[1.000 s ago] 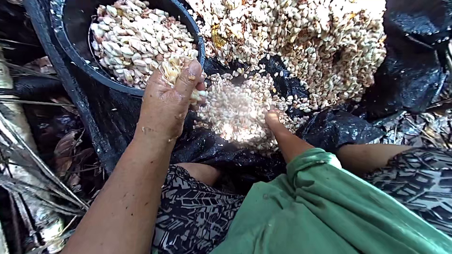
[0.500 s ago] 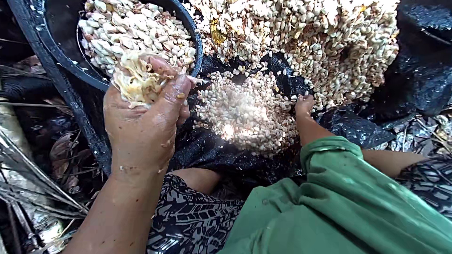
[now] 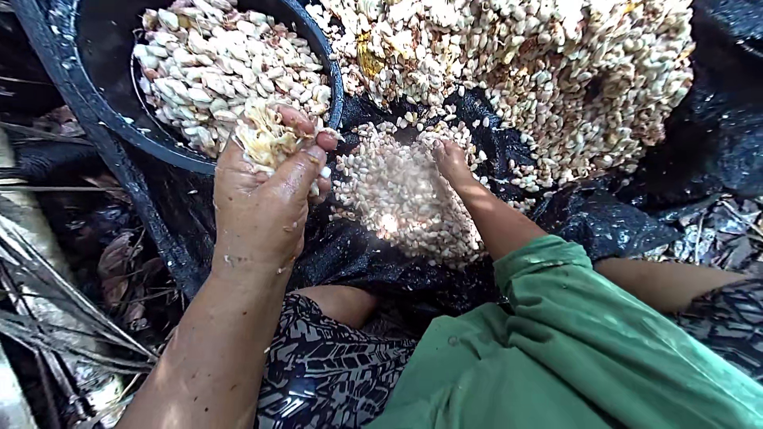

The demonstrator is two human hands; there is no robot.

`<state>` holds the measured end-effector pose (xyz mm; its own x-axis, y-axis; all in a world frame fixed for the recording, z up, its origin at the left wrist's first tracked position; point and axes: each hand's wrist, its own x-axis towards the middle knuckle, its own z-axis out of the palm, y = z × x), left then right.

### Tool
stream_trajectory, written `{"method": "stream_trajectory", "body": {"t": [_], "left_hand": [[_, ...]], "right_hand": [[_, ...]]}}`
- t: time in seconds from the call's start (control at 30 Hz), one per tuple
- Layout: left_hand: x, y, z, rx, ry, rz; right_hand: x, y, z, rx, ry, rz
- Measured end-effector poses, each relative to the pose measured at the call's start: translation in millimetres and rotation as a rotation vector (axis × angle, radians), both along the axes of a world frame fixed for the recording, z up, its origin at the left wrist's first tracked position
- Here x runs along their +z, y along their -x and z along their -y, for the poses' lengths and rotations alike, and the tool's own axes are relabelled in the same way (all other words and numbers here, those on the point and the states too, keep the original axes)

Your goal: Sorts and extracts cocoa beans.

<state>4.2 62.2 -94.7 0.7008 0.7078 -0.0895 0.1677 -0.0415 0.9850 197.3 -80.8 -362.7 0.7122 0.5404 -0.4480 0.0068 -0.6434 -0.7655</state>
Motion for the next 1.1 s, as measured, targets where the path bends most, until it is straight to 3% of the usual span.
{"method": "stream_trajectory", "body": {"t": [0.07,0.17,0.23,0.33,0.47,0.67,0.77,0.83,0.93,1.03,1.1], "left_hand": [[-3,1,-1,-0.029,-0.021,-0.023],[-3,0,-2,-0.053,-0.047,-0.038],[1,-1,0,-0.057,-0.057,-0.033],[10,0,4,-0.058,-0.052,-0.005],[11,8,3,-0.047,-0.014,0.007],[9,12,1,0.056,0.267,-0.060],[5,8,4,0.070,0.256,-0.104],[3,6,7,0.046,0.217,-0.140],[3,5,8,0.004,0.191,-0.149],[4,9,7,0.002,0.202,-0.136],[6,14,4,0.016,0.269,-0.110]], "right_hand": [[-1,1,-16,0.053,0.088,0.046],[-17,41,-32,0.331,0.154,0.158],[-12,68,-31,0.520,0.181,0.078],[10,71,-20,0.617,0.204,-0.082],[4,35,-8,0.523,0.209,-0.026],[-14,-31,-35,0.271,0.284,0.205],[-24,0,-44,0.395,0.363,0.161],[-16,33,-48,0.563,0.346,0.059],[-8,42,-53,0.691,0.275,-0.013],[-5,10,-38,0.544,0.216,0.012],[0,-22,-19,0.390,0.298,0.079]]}}
